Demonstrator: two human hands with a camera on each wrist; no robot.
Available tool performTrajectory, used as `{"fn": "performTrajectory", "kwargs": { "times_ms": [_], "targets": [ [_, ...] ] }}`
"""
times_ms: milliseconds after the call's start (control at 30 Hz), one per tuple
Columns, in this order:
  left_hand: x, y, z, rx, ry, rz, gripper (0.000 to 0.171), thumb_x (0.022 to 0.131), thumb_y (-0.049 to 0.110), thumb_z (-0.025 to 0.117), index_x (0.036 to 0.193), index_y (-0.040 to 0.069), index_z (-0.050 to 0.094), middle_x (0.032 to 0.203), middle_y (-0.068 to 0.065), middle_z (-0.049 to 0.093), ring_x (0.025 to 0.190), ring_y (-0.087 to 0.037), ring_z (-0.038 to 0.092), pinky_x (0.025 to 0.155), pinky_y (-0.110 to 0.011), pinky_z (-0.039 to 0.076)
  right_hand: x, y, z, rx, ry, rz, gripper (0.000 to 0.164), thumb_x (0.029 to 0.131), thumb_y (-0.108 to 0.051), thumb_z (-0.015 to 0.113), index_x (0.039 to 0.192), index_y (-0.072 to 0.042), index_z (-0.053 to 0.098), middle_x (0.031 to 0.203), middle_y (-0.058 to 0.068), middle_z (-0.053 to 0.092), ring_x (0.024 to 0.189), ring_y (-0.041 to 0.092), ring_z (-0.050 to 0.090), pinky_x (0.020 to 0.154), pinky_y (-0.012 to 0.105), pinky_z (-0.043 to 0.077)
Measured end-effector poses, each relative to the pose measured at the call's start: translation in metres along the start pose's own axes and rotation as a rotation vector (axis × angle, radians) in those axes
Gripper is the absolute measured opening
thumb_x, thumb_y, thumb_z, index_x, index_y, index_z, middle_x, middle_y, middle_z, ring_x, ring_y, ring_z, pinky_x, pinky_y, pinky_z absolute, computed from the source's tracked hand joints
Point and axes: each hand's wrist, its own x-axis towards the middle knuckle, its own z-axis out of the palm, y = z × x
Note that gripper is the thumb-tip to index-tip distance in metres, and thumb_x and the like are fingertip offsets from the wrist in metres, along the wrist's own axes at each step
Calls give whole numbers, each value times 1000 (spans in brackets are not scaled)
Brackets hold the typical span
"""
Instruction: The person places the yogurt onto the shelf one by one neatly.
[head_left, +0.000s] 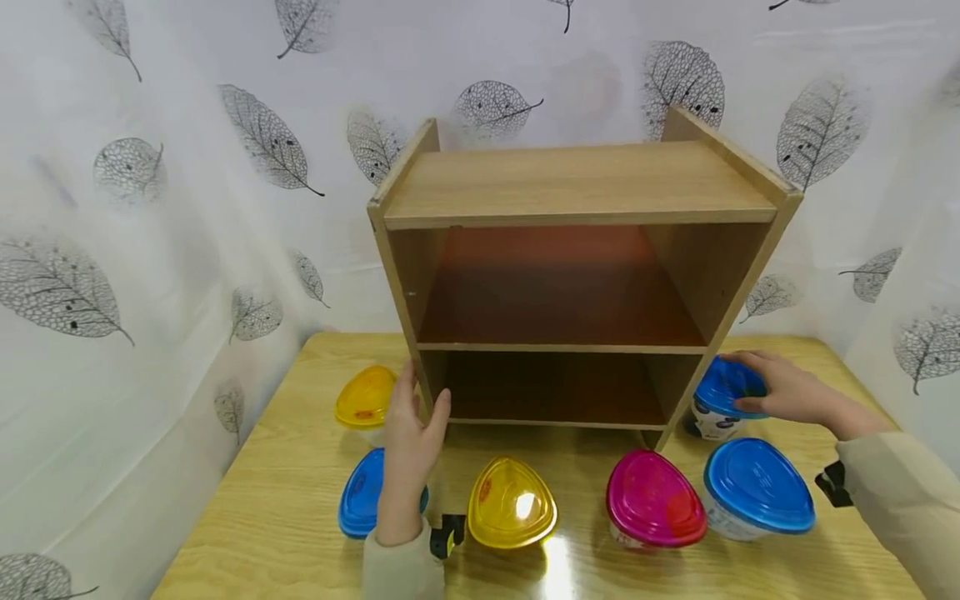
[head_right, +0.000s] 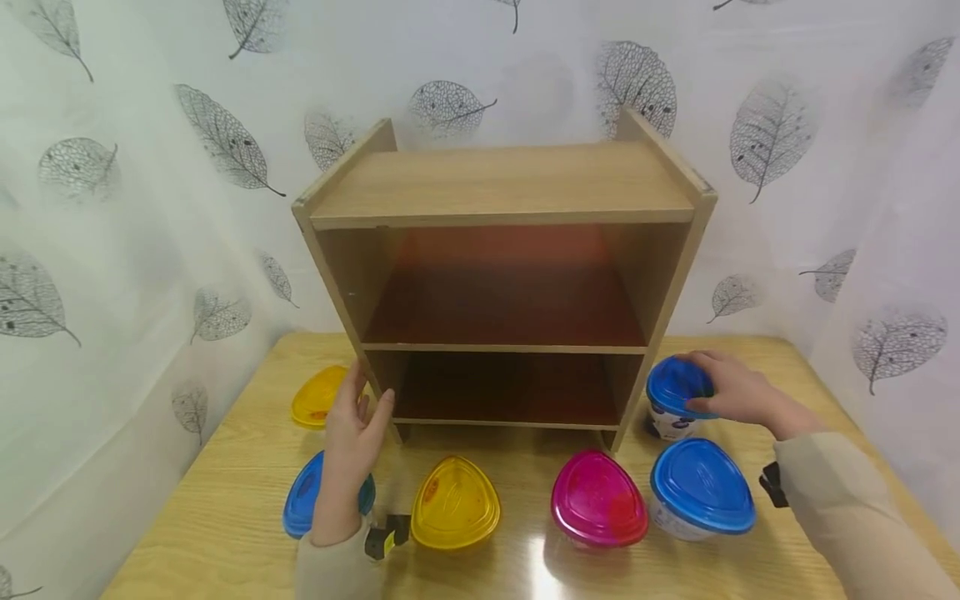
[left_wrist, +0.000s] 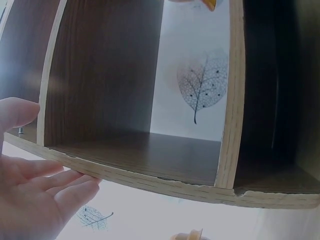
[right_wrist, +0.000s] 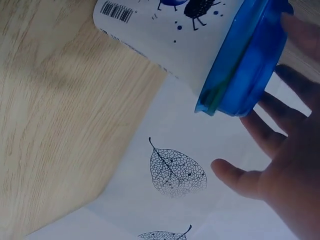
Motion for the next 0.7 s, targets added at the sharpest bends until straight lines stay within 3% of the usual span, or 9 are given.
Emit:
{"fn": "performTrajectory", "kwargs": {
  "times_ms": [167,267,400,700],
  "targets": [
    [0,0,-2,-8,4,5,61,88,14,54,135,-8,22,137,-23,28,122,-35,31,92,-51,33,5,-8,-4,-27,-7,43,65,76,-29,65,123,8,41,120,34,36,104,52,36,75,64,37],
    [0,-1,-2,2,15,9,61,87,13,55,134,-9,22,136,-24,29,122,-35,32,92,-51,34,9,-14,-5,-169,-6,130,71,78,-49,57,120,7,44,116,35,40,101,51,39,71,65,38],
    [0,-1,0,17,22,38,60,86,11,56,133,-11,24,134,-27,31,120,-38,33,91,-51,35,10,-22,-5,-316,-12,206,84,74,-66,49,114,8,48,103,34,48,91,49,45,64,61,42],
    [-1,-1,1,31,23,39,61,86,12,56,133,-11,25,133,-27,31,119,-36,35,91,-49,36,11,-23,-1,-271,-28,225,89,70,-68,52,111,11,49,95,33,49,84,47,49,55,52,47]
  ]
}}
